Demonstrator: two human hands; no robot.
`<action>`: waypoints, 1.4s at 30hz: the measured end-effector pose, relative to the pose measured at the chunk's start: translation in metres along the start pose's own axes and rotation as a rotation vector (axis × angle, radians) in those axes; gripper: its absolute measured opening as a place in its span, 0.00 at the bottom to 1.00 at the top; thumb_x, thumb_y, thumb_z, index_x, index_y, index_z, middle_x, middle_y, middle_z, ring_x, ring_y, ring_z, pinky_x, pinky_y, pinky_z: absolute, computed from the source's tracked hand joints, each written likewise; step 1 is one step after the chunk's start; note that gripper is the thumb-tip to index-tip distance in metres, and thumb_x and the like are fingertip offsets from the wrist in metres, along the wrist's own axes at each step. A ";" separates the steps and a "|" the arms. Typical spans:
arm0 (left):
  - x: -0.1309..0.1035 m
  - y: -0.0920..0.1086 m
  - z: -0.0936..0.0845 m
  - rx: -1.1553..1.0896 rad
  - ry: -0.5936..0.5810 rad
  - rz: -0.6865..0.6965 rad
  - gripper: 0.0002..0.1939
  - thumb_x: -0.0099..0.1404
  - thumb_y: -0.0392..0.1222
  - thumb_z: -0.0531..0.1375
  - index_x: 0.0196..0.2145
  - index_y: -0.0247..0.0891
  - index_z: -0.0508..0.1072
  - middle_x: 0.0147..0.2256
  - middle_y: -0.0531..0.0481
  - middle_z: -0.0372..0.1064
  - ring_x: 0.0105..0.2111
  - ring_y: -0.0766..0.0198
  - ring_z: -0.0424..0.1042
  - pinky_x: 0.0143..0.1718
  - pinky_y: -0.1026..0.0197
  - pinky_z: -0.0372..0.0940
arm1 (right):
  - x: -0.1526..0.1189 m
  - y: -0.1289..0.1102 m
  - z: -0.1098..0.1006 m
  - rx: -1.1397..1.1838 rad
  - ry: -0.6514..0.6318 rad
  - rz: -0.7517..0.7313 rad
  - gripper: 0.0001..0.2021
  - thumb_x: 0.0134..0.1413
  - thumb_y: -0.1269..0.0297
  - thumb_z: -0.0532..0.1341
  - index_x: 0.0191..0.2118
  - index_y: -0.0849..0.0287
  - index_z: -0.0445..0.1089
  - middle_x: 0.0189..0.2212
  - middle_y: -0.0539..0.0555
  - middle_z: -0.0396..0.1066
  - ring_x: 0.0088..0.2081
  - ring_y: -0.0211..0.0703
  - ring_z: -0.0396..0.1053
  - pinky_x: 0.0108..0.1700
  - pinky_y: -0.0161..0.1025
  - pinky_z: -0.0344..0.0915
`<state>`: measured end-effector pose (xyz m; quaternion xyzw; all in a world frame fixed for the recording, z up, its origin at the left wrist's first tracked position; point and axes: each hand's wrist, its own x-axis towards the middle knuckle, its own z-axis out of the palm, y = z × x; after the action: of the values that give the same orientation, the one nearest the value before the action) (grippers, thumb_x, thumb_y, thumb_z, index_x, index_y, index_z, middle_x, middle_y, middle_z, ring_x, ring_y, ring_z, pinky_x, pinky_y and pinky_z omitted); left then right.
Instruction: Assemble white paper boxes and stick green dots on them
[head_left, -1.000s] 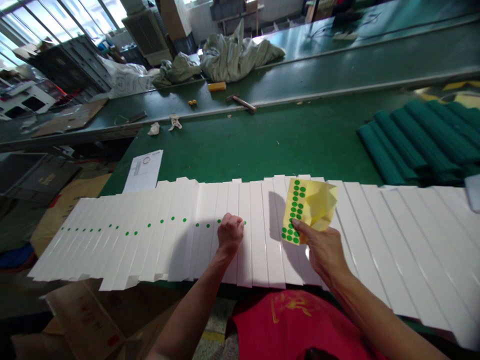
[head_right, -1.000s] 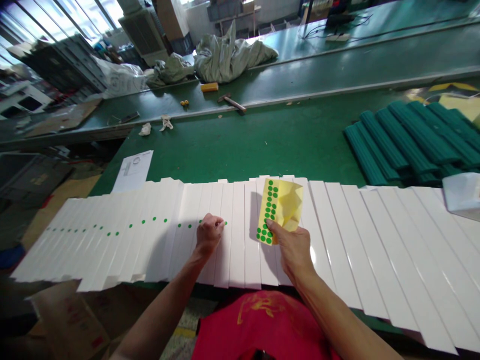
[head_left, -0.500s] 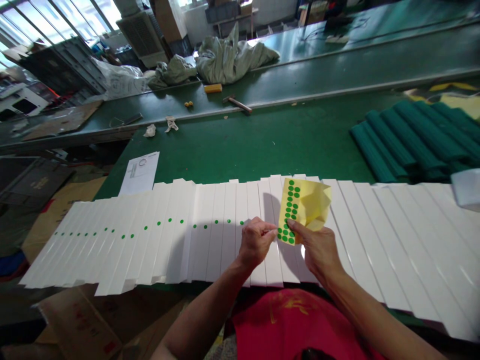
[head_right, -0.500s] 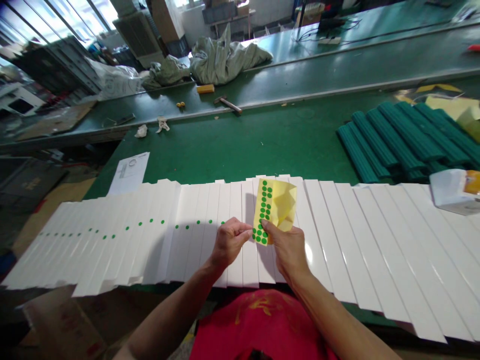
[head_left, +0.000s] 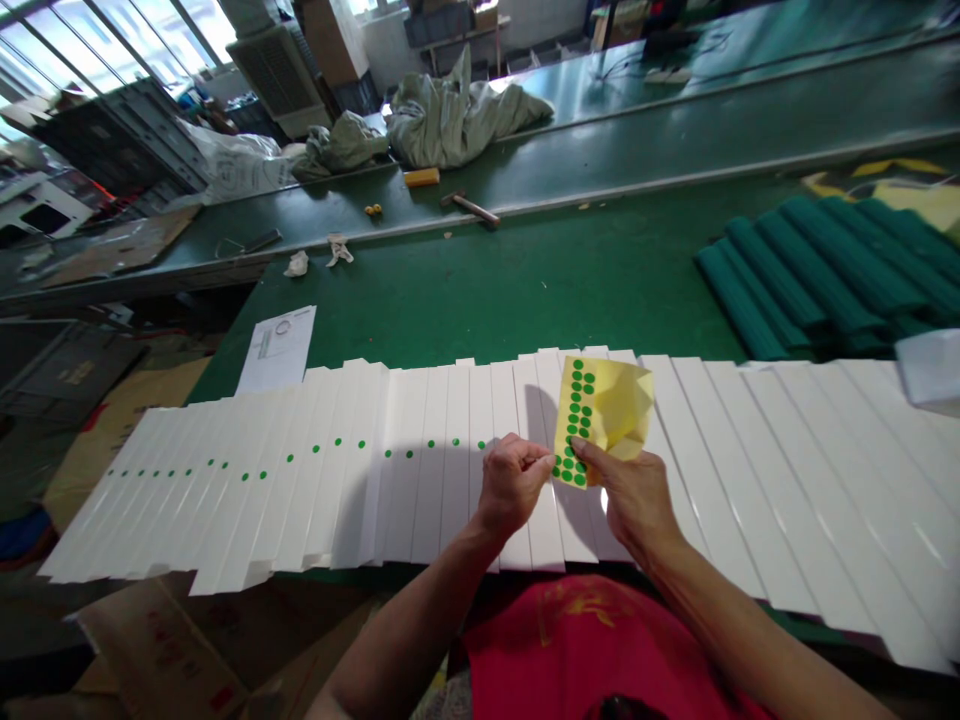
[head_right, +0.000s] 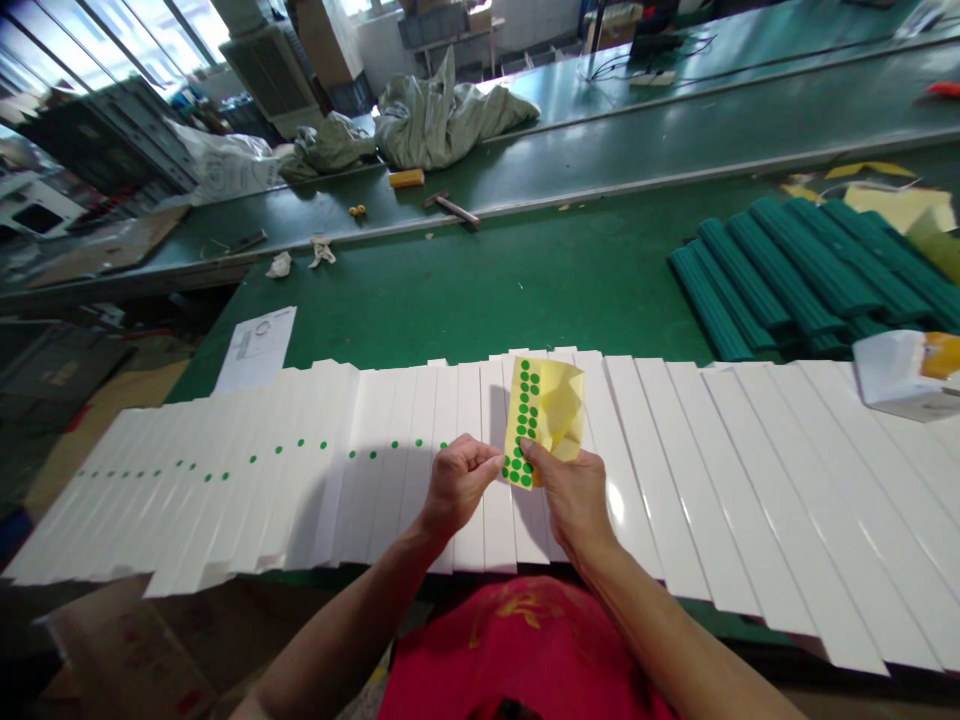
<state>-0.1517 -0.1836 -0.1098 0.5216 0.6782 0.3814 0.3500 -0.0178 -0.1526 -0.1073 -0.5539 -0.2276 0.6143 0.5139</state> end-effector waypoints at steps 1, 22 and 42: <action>-0.001 0.001 0.001 0.008 0.008 0.018 0.06 0.58 0.35 0.61 0.24 0.36 0.75 0.24 0.52 0.66 0.28 0.67 0.66 0.31 0.65 0.59 | 0.000 0.000 0.000 -0.001 0.002 0.002 0.15 0.28 0.69 0.75 0.29 0.67 0.77 0.27 0.56 0.77 0.26 0.41 0.73 0.28 0.34 0.71; 0.027 -0.049 -0.026 0.278 -0.031 -0.113 0.10 0.57 0.34 0.59 0.20 0.36 0.73 0.25 0.52 0.67 0.28 0.67 0.67 0.33 0.64 0.58 | 0.011 -0.002 -0.008 0.041 0.085 -0.033 0.19 0.28 0.69 0.76 0.34 0.66 0.77 0.31 0.56 0.78 0.28 0.43 0.76 0.30 0.34 0.75; 0.010 -0.024 -0.013 0.290 -0.041 0.032 0.09 0.63 0.38 0.60 0.26 0.38 0.77 0.26 0.51 0.66 0.31 0.64 0.67 0.35 0.63 0.60 | 0.009 -0.003 -0.009 0.069 0.053 -0.036 0.18 0.30 0.68 0.76 0.33 0.66 0.77 0.30 0.57 0.78 0.29 0.42 0.74 0.31 0.35 0.74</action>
<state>-0.1756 -0.1792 -0.1255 0.5850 0.7106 0.2740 0.2787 -0.0072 -0.1460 -0.1114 -0.5477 -0.2027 0.5977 0.5492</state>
